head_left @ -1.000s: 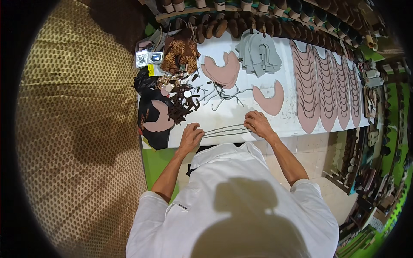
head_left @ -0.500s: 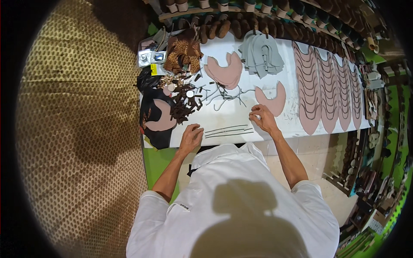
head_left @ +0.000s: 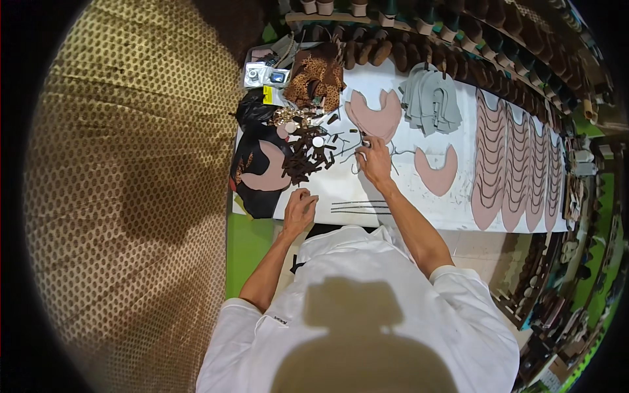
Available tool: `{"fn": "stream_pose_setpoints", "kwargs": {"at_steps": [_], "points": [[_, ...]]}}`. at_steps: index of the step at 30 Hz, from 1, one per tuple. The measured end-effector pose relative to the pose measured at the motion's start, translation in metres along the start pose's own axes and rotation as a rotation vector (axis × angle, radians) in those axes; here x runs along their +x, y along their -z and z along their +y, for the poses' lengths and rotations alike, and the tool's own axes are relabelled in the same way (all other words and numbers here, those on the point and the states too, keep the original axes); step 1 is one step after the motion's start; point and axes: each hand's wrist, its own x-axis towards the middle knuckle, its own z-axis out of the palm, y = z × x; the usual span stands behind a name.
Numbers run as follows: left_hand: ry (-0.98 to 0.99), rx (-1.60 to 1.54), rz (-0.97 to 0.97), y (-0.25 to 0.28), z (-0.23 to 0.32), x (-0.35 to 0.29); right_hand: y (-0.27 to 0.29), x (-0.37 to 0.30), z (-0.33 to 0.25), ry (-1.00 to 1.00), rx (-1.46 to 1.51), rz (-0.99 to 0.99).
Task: Organizing and aligning shoe component pieces on a white workspace template.
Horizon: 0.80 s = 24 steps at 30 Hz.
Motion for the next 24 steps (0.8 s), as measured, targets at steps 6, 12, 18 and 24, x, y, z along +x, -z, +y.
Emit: {"fn": "stream_pose_setpoints", "kwargs": {"at_steps": [6, 12, 18, 24], "points": [[0.06, 0.004, -0.01, 0.015, -0.008, -0.018, -0.018, 0.032, 0.002, 0.024, -0.06, -0.008], [0.054, 0.007, 0.005, 0.024, -0.016, -0.018, -0.031, 0.048, 0.0, 0.073, -0.114, -0.072], [0.073, -0.061, 0.0, 0.015, -0.02, -0.01, 0.0, 0.04, 0.021, 0.155, -0.21, -0.048], [0.004, -0.079, -0.064, -0.008, -0.014, 0.006, 0.071, -0.037, 0.06, 0.025, -0.083, -0.093]]}}
